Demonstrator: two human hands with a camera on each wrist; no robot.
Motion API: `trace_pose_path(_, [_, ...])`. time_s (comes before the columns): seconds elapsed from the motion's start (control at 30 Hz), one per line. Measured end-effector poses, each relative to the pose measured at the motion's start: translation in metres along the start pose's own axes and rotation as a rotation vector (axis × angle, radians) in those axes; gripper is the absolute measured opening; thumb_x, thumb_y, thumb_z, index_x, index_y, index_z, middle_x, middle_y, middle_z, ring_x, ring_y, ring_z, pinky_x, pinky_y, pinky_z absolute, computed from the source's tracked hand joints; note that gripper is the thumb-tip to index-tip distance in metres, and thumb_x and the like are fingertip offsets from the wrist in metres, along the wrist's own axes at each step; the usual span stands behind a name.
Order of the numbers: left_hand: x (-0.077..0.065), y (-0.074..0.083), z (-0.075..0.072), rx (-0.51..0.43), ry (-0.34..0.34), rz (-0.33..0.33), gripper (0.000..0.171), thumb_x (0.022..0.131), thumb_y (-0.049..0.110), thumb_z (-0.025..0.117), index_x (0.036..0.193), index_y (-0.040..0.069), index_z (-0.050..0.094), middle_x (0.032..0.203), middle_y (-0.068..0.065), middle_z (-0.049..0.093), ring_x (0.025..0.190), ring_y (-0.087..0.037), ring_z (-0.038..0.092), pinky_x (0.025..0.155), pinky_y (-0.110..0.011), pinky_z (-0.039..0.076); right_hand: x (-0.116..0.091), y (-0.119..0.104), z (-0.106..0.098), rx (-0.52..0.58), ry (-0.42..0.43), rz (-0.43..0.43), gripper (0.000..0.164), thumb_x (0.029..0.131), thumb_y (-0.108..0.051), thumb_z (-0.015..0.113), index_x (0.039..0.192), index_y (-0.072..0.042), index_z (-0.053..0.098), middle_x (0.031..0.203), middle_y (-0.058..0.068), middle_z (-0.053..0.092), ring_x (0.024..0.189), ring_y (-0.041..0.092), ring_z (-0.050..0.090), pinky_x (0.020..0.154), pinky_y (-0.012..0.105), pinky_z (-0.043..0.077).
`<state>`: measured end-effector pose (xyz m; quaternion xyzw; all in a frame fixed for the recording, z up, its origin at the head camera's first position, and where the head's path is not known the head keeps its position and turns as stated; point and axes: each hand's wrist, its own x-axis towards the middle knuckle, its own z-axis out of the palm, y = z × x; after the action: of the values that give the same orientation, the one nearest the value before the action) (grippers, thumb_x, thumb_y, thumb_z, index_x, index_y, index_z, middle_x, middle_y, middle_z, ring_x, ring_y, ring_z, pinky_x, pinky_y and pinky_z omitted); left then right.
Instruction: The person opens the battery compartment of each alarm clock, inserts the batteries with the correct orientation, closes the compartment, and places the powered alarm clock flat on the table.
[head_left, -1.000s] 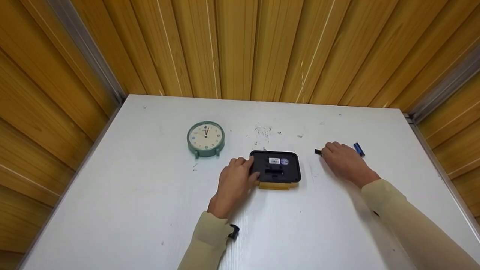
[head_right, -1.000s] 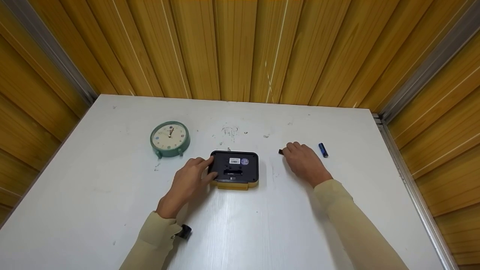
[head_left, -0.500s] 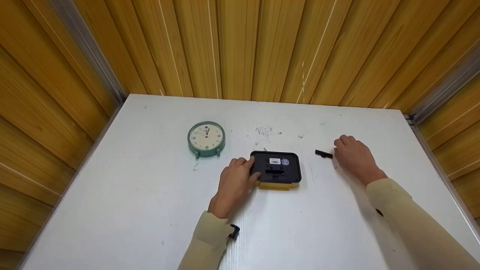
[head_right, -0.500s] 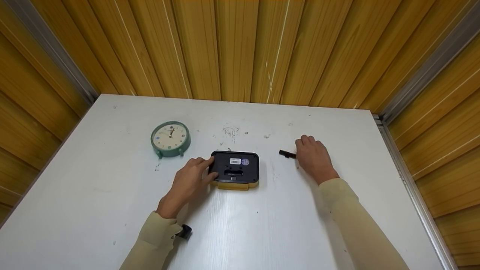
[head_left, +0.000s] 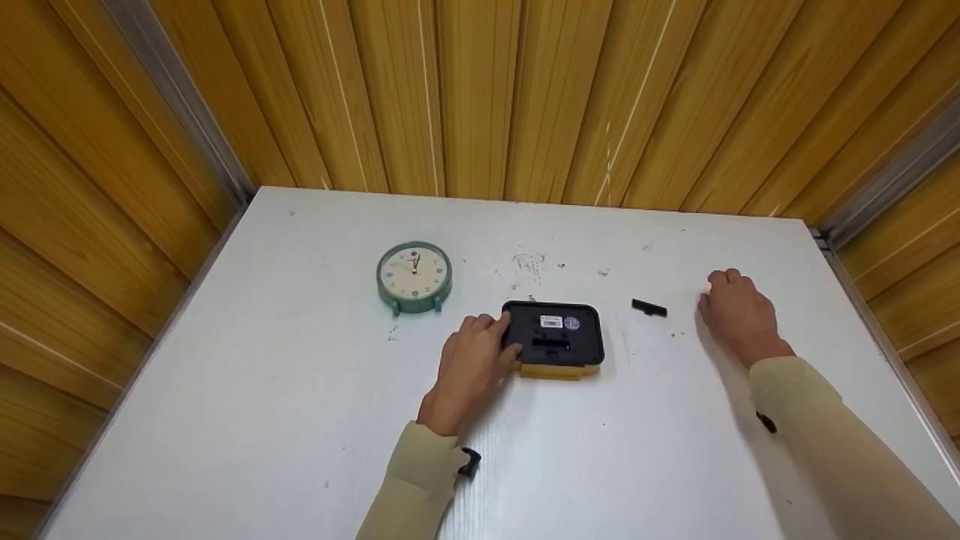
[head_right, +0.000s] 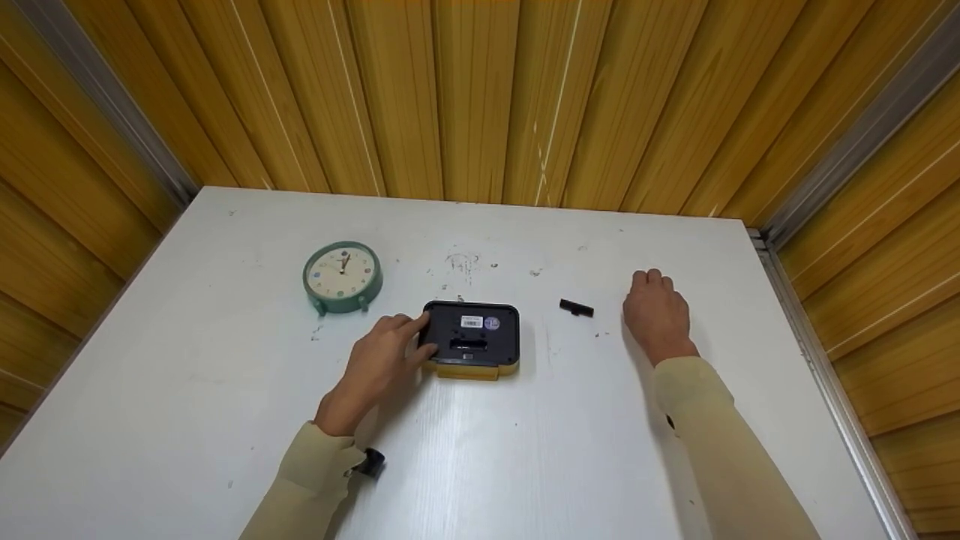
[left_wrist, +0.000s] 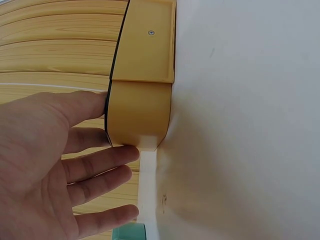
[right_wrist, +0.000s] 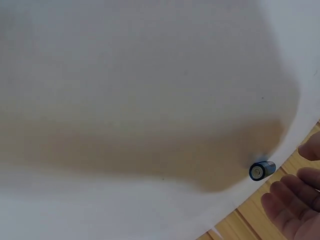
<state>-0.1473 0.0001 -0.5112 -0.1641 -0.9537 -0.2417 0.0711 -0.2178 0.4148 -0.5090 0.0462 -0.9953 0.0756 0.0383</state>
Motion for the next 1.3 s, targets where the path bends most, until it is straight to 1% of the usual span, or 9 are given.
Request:
trace_pose_path(0.17, [0.000, -0.001, 0.000, 0.005, -0.001, 0.007, 0.049, 0.104, 0.033, 0.071, 0.143, 0.004, 0.066, 0.126, -0.014, 0.071, 0.115, -0.031, 0.064, 0.091, -0.045, 0.055, -0.001, 0.004, 0.002, 0.014, 0.006, 0.031, 0.033, 0.104, -0.005, 0.057, 0.124, 0.021, 0.051, 0.115, 0.040, 0.054, 0.108, 0.057, 0.057, 0.085, 0.068, 0.051])
trace_pose_path(0.27, [0.000, -0.002, 0.001, 0.008, 0.000, 0.007, 0.049, 0.104, 0.033, 0.071, 0.143, 0.004, 0.066, 0.126, -0.013, 0.071, 0.114, -0.030, 0.064, 0.090, -0.045, 0.055, -0.001, 0.007, 0.003, 0.022, -0.009, 0.054, 0.032, 0.105, -0.004, 0.055, 0.123, 0.022, 0.051, 0.115, 0.041, 0.054, 0.108, 0.058, 0.056, 0.086, 0.069, 0.050])
trace_pose_path(0.5, [0.001, 0.000, 0.000, 0.016, 0.000, -0.007, 0.050, 0.104, 0.033, 0.071, 0.145, 0.005, 0.065, 0.127, -0.013, 0.071, 0.115, -0.030, 0.063, 0.091, -0.044, 0.055, -0.001, 0.013, 0.003, 0.024, -0.003, 0.055, 0.026, 0.102, -0.002, 0.053, 0.111, 0.023, 0.054, 0.103, 0.040, 0.056, 0.097, 0.058, 0.060, 0.075, 0.066, 0.053])
trace_pose_path(0.7, [0.000, -0.001, 0.002, 0.039, 0.015, 0.017, 0.049, 0.104, 0.033, 0.071, 0.143, 0.004, 0.066, 0.125, -0.014, 0.071, 0.112, -0.030, 0.064, 0.088, -0.044, 0.055, -0.001, 0.016, 0.007, 0.040, 0.003, 0.065, 0.024, 0.102, 0.000, 0.054, 0.108, 0.023, 0.055, 0.100, 0.038, 0.056, 0.094, 0.057, 0.061, 0.073, 0.065, 0.054])
trace_pose_path(0.87, [0.000, -0.001, 0.002, 0.031, 0.011, 0.013, 0.050, 0.104, 0.034, 0.071, 0.144, 0.005, 0.066, 0.126, -0.014, 0.071, 0.115, -0.030, 0.065, 0.089, -0.044, 0.055, -0.001, 0.016, 0.008, 0.059, 0.013, 0.072, 0.024, 0.102, 0.000, 0.054, 0.108, 0.023, 0.056, 0.099, 0.038, 0.056, 0.093, 0.057, 0.062, 0.073, 0.065, 0.054])
trace_pose_path(1.0, [0.001, -0.001, 0.002, 0.029, 0.011, 0.012, 0.050, 0.104, 0.035, 0.070, 0.144, 0.005, 0.066, 0.127, -0.013, 0.071, 0.114, -0.030, 0.065, 0.089, -0.044, 0.055, -0.001, 0.017, 0.008, 0.081, 0.007, 0.099, 0.026, 0.102, -0.001, 0.053, 0.112, 0.023, 0.056, 0.103, 0.038, 0.056, 0.097, 0.057, 0.060, 0.077, 0.066, 0.052])
trace_pose_path(1.13, [0.001, -0.001, 0.003, 0.032, 0.006, 0.012, 0.050, 0.104, 0.035, 0.070, 0.144, 0.005, 0.066, 0.127, -0.013, 0.071, 0.115, -0.030, 0.065, 0.089, -0.045, 0.056, -0.002, 0.016, 0.008, 0.116, -0.001, 0.145, 0.033, 0.104, -0.004, 0.051, 0.121, 0.024, 0.055, 0.112, 0.039, 0.055, 0.107, 0.058, 0.058, 0.088, 0.069, 0.049])
trace_pose_path(1.23, [0.002, -0.001, 0.002, 0.033, -0.003, 0.002, 0.051, 0.104, 0.035, 0.071, 0.144, 0.005, 0.066, 0.128, -0.014, 0.071, 0.116, -0.031, 0.064, 0.090, -0.045, 0.055, -0.002, 0.013, 0.008, 0.142, 0.018, 0.158, 0.036, 0.104, -0.005, 0.052, 0.125, 0.024, 0.054, 0.116, 0.039, 0.055, 0.111, 0.059, 0.056, 0.092, 0.070, 0.048])
trace_pose_path(1.3, [0.001, -0.001, 0.001, 0.032, -0.009, -0.004, 0.051, 0.104, 0.035, 0.071, 0.144, 0.005, 0.066, 0.128, -0.014, 0.071, 0.116, -0.030, 0.064, 0.090, -0.045, 0.055, -0.003, 0.011, 0.007, 0.157, 0.042, 0.154, 0.035, 0.103, -0.005, 0.053, 0.124, 0.023, 0.055, 0.115, 0.039, 0.055, 0.111, 0.058, 0.056, 0.092, 0.070, 0.047])
